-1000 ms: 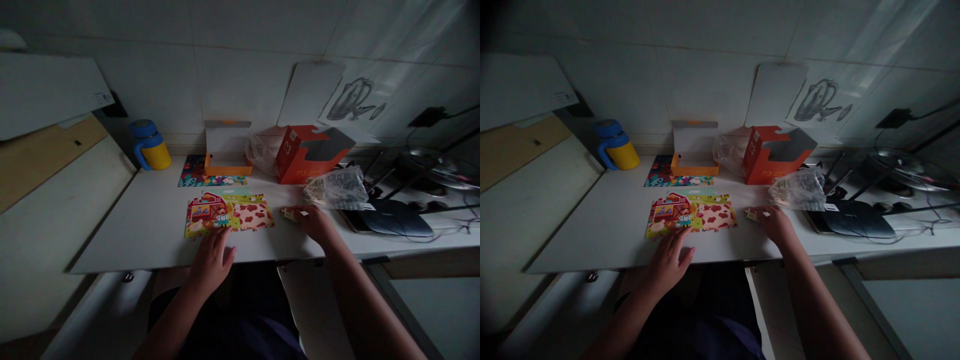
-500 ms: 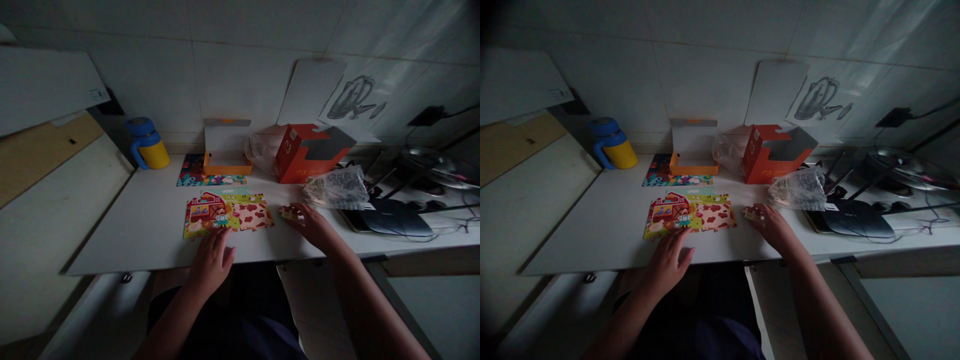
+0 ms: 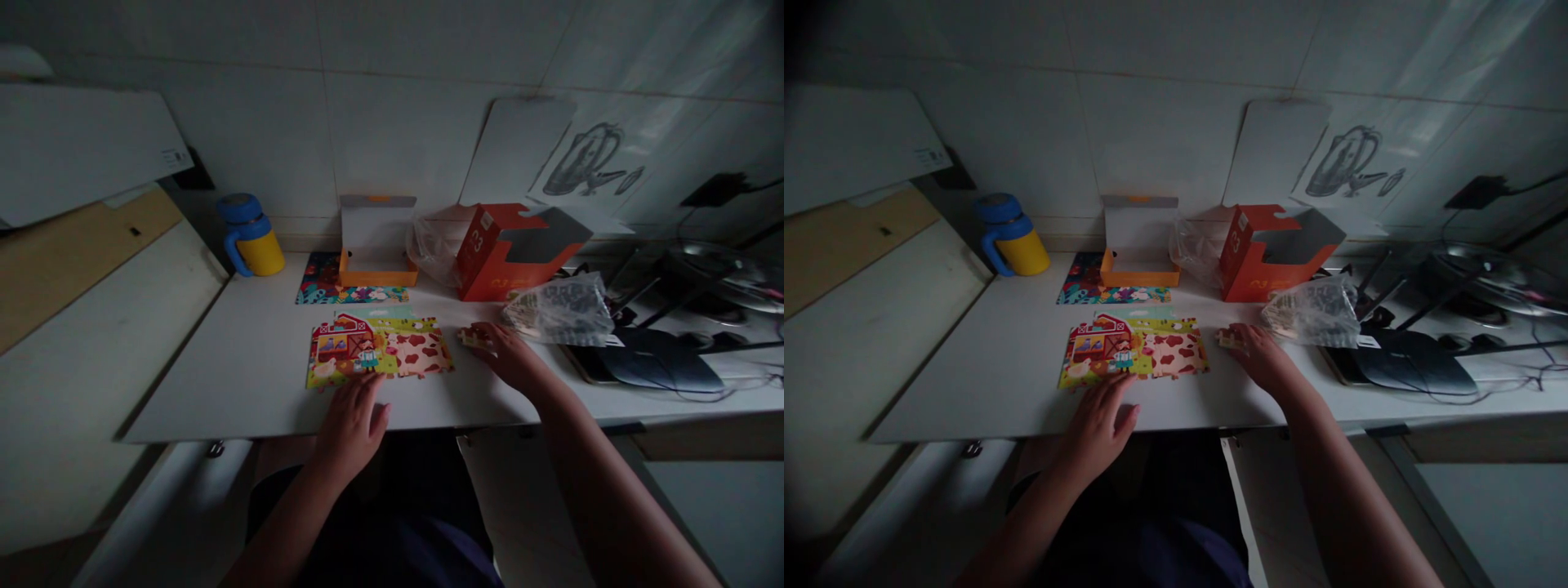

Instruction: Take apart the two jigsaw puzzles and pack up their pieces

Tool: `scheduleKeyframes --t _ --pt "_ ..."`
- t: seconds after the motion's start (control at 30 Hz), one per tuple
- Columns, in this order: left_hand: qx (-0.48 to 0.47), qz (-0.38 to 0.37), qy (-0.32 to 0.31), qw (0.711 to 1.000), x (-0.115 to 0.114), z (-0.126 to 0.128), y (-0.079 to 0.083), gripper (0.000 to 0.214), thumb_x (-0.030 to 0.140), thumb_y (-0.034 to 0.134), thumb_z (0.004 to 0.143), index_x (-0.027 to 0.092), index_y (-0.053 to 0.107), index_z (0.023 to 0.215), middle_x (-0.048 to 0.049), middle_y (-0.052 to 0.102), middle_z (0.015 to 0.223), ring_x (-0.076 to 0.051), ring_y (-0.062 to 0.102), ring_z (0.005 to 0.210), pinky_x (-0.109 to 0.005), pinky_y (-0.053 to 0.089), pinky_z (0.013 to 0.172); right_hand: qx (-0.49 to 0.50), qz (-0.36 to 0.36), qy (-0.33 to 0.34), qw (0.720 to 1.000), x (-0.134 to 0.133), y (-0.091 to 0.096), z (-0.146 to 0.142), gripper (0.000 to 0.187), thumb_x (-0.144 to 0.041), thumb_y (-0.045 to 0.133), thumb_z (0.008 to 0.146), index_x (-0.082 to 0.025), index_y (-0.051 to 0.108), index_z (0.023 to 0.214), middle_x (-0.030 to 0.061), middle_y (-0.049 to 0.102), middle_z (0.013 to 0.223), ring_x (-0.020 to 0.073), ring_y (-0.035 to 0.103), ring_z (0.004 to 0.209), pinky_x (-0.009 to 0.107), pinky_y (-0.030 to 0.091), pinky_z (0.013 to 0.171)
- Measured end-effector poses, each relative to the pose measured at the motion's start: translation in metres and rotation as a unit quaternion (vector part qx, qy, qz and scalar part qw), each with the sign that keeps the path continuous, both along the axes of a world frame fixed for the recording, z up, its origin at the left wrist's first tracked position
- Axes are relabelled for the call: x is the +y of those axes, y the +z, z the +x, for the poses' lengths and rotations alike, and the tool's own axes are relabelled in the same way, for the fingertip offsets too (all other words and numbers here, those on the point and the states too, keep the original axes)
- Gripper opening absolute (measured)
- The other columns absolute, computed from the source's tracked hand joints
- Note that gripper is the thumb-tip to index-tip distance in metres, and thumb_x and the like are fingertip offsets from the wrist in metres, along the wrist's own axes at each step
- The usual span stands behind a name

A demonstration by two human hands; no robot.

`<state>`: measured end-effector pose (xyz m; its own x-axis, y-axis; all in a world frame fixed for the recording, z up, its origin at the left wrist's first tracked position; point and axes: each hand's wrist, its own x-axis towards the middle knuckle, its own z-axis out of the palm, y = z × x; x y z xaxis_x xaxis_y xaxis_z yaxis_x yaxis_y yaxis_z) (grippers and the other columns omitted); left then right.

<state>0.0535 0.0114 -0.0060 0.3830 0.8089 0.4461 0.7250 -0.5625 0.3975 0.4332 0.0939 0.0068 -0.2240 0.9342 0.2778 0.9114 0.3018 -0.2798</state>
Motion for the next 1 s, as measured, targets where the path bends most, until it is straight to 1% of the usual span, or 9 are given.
scheduleKeyframes --t 0.1,0.23,0.3,0.37,0.5,0.57,0.7,0.8,1.0 --pt "0.001 -0.01 -0.004 1.0 0.0 0.001 0.005 0.042 0.023 0.058 0.098 0.023 0.054 0.14 -0.0107 0.065 0.137 -0.027 0.061 0.128 -0.047 0.05 0.113 -0.006 0.019 -0.01 1.0 -0.003 -0.004 -0.002 0.041 -0.034 0.058 0.095 -0.018 0.058 0.134 0.0167 0.07 0.121 0.0335 0.066 0.111 0.051 0.053 0.097" --pt "0.017 -0.012 -0.009 1.0 0.0 0.003 0.009 0.033 0.023 0.057 0.098 0.021 0.06 0.132 -0.0104 0.066 0.134 -0.027 0.062 0.125 -0.048 0.05 0.112 0.009 0.089 -0.041 0.995 -0.021 -0.004 -0.012 0.048 -0.041 0.06 0.097 -0.02 0.056 0.14 0.0185 0.061 0.134 0.0341 0.06 0.122 0.053 0.051 0.103" --pt "0.029 -0.01 -0.008 0.999 -0.001 0.005 0.01 0.033 0.023 0.056 0.099 0.021 0.061 0.131 -0.0102 0.067 0.134 -0.027 0.061 0.125 -0.049 0.049 0.112 0.025 0.132 -0.07 0.988 -0.034 -0.003 -0.023 0.042 -0.04 0.059 0.098 -0.022 0.059 0.136 0.0165 0.061 0.136 0.0336 0.058 0.124 0.053 0.05 0.104" --pt "0.04 -0.007 -0.005 0.999 -0.001 0.006 0.011 0.034 0.023 0.055 0.099 0.021 0.062 0.132 -0.0098 0.066 0.136 -0.027 0.06 0.127 -0.049 0.048 0.114 0.039 0.153 -0.065 0.985 -0.047 -0.002 -0.038 0.032 -0.036 0.057 0.101 -0.024 0.063 0.13 0.0132 0.065 0.131 0.0313 0.06 0.12 0.051 0.051 0.103" --pt "0.061 0.0 0.008 0.998 -0.002 0.007 0.011 0.037 0.026 0.055 0.099 0.022 0.06 0.136 -0.0094 0.062 0.144 -0.028 0.055 0.136 -0.051 0.041 0.122 0.014 0.087 0.003 0.996 -0.064 -0.007 -0.072 0.027 -0.032 0.055 0.102 -0.021 0.065 0.125 0.0111 0.071 0.122 0.0289 0.063 0.114 0.045 0.052 0.1" --pt "0.074 0.006 0.034 0.997 -0.001 0.006 0.009 0.042 0.032 0.056 0.1 0.021 0.058 0.141 -0.0112 0.056 0.152 -0.031 0.049 0.143 -0.055 0.038 0.123 -0.004 0.061 0.001 0.998 -0.068 -0.011 -0.084 0.033 -0.033 0.057 0.101 -0.019 0.063 0.13 0.0119 0.07 0.127 0.03 0.063 0.115 0.046 0.052 0.1" --pt "0.098 0.01 0.085 0.991 0.0 -0.001 0.002 0.055 0.045 0.057 0.1 0.017 0.052 0.147 -0.0152 0.042 0.163 -0.037 0.037 0.151 -0.058 0.036 0.123 -0.012 0.056 -0.015 0.998 -0.073 -0.014 -0.096 0.038 -0.034 0.059 0.1 -0.021 0.061 0.136 0.0111 0.067 0.136 0.0304 0.061 0.119 0.047 0.051 0.101" --pt "0.108 0.001 0.082 0.991 -0.002 -0.007 0.001 0.056 0.047 0.057 0.1 0.019 0.051 0.148 -0.0146 0.041 0.164 -0.036 0.038 0.151 -0.059 0.037 0.122 0.0 0.06 -0.01 0.998 -0.079 -0.012 -0.098 0.034 -0.034 0.058 0.101 -0.021 0.063 0.132 0.0108 0.068 0.135 0.0299 0.062 0.118 0.047 0.052 0.1" --pt "0.091 -0.013 0.063 0.994 -0.017 -0.017 0.008 0.053 0.042 0.06 0.099 0.022 0.052 0.147 -0.0138 0.05 0.158 -0.035 0.049 0.143 -0.057 0.044 0.117 0.05 0.07 0.011 0.996 -0.086 -0.009 -0.098 0.025 -0.033 0.058 0.101 -0.022 0.067 0.123 0.0101 0.072 0.122 0.0285 0.064 0.11 0.046 0.053 0.098"
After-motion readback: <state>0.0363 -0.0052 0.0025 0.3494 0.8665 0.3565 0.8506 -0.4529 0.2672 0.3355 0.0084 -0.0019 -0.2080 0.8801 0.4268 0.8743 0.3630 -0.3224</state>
